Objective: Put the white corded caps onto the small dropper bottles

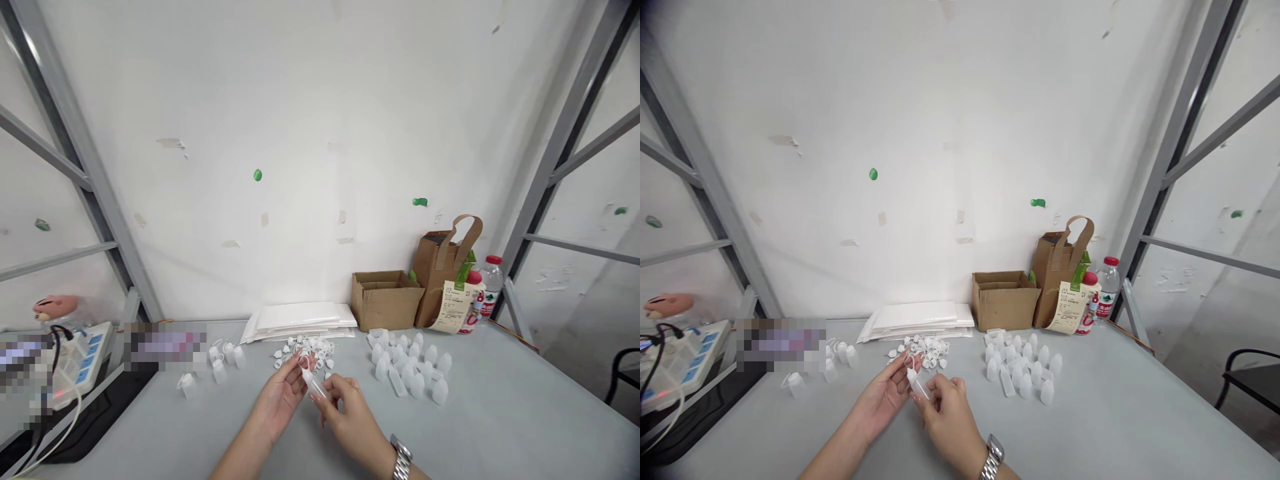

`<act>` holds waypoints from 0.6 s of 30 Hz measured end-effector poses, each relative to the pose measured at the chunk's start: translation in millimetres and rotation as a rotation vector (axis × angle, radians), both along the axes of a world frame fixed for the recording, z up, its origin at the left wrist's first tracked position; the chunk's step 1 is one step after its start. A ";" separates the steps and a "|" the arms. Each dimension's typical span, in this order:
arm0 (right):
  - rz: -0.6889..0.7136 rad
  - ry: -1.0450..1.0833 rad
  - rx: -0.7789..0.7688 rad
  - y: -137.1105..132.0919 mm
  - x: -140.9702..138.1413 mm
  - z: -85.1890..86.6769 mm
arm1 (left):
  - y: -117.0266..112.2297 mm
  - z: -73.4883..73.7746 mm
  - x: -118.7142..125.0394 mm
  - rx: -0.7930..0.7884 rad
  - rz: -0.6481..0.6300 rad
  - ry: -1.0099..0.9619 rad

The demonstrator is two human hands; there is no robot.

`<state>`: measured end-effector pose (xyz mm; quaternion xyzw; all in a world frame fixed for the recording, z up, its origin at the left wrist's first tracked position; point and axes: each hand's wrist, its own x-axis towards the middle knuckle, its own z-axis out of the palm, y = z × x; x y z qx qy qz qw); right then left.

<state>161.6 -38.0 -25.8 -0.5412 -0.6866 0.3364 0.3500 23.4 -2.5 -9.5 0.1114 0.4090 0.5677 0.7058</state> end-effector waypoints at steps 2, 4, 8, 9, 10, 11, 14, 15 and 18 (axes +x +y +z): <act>0.006 -0.003 0.001 -0.9 0.0 0.3 | -0.8 0.6 0.8 -0.011 0.007 0.008; 0.007 -0.007 0.003 -1.7 0.0 1.0 | -1.6 1.2 1.3 -0.015 0.006 0.014; 0.004 -0.007 0.006 -2.4 -0.2 2.3 | -2.9 2.7 1.6 -0.008 -0.006 0.017; 0.005 -0.006 0.010 -2.4 -0.4 2.1 | -3.0 2.9 1.6 -0.008 -0.008 0.020; 0.006 -0.006 0.013 -2.3 -0.6 1.7 | -3.0 3.0 1.6 -0.008 -0.009 0.023; 0.003 -0.006 0.016 -2.2 -0.9 1.1 | -3.0 3.0 1.5 -0.007 -0.008 0.025; -0.017 -0.004 0.019 -2.5 -2.2 -1.8 | -2.7 2.2 1.4 -0.005 -0.010 0.030; -0.025 -0.002 0.017 -2.6 -2.6 -2.9 | -2.6 1.8 1.4 -0.007 -0.012 0.034; -0.044 0.000 0.019 -2.7 -3.7 -5.3 | -2.2 -0.3 1.2 -0.021 -0.011 0.053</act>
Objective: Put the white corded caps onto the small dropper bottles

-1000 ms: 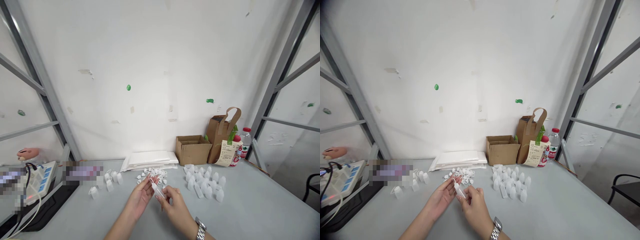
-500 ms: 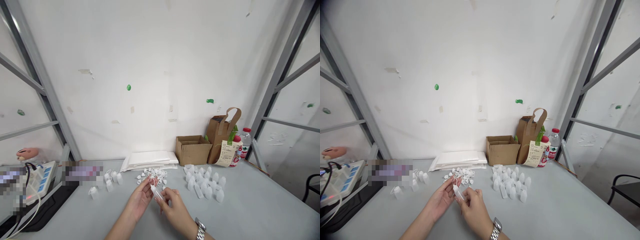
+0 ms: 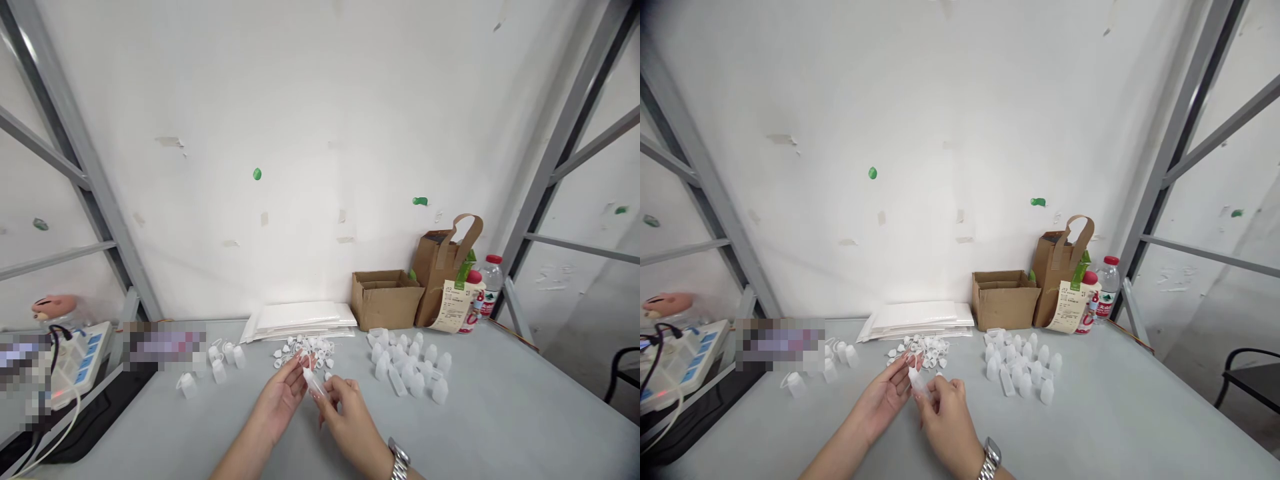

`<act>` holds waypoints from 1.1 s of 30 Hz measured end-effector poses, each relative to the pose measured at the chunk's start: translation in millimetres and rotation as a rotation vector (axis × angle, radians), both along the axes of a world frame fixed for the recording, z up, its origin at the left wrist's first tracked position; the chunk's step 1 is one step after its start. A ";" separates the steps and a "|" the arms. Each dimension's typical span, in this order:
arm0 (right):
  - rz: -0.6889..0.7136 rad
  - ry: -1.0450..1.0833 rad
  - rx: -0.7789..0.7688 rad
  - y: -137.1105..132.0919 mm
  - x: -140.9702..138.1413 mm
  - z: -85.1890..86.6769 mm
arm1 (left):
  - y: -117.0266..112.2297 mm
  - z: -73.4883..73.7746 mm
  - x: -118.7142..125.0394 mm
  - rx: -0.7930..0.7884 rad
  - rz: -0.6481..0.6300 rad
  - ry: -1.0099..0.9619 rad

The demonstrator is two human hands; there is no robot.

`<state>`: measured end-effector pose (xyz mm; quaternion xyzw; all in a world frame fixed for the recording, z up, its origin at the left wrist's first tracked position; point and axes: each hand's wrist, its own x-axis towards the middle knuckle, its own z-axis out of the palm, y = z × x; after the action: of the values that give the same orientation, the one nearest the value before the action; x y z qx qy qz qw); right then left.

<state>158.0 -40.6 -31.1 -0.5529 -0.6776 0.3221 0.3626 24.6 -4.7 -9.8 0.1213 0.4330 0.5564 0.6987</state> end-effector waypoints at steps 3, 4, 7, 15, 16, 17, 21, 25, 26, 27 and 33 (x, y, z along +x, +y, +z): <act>-0.011 -0.011 0.016 0.7 -0.1 -0.4 | 1.4 -3.9 -0.9 0.005 -0.008 0.027; -0.013 -0.016 0.021 1.0 0.1 -0.1 | 2.2 -5.6 -1.4 0.020 -0.017 0.033; -0.016 -0.035 0.032 2.0 1.3 1.8 | 4.9 -10.7 -3.9 0.084 -0.043 0.048; -0.019 -0.061 0.049 2.6 6.7 10.2 | 6.2 -12.8 -9.4 0.212 -0.091 0.188; -0.018 -0.064 0.046 2.5 7.3 11.1 | 5.9 -12.0 -9.6 0.228 -0.094 0.208; -0.018 -0.066 0.043 2.4 7.9 12.0 | 5.5 -11.2 -9.8 0.246 -0.098 0.226; -0.012 -0.072 0.041 1.9 9.0 14.9 | 3.9 -7.8 -9.7 0.304 -0.123 0.284; -0.009 -0.070 0.053 1.5 8.3 15.0 | 3.0 -7.7 -9.1 0.335 -0.125 0.318; -0.011 -0.064 0.055 1.5 7.9 14.2 | 2.9 -8.3 -8.7 0.335 -0.125 0.321; -0.015 -0.058 0.057 1.7 7.5 13.0 | 2.8 -9.1 -8.3 0.337 -0.127 0.320; -0.002 -0.056 0.072 4.1 5.7 1.9 | 3.2 -10.1 -5.1 0.377 -0.167 0.309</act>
<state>163.6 -36.5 -29.3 -0.5490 -0.6981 0.2816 0.3633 19.6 -1.5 -19.9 0.3685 0.4117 0.5426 0.6326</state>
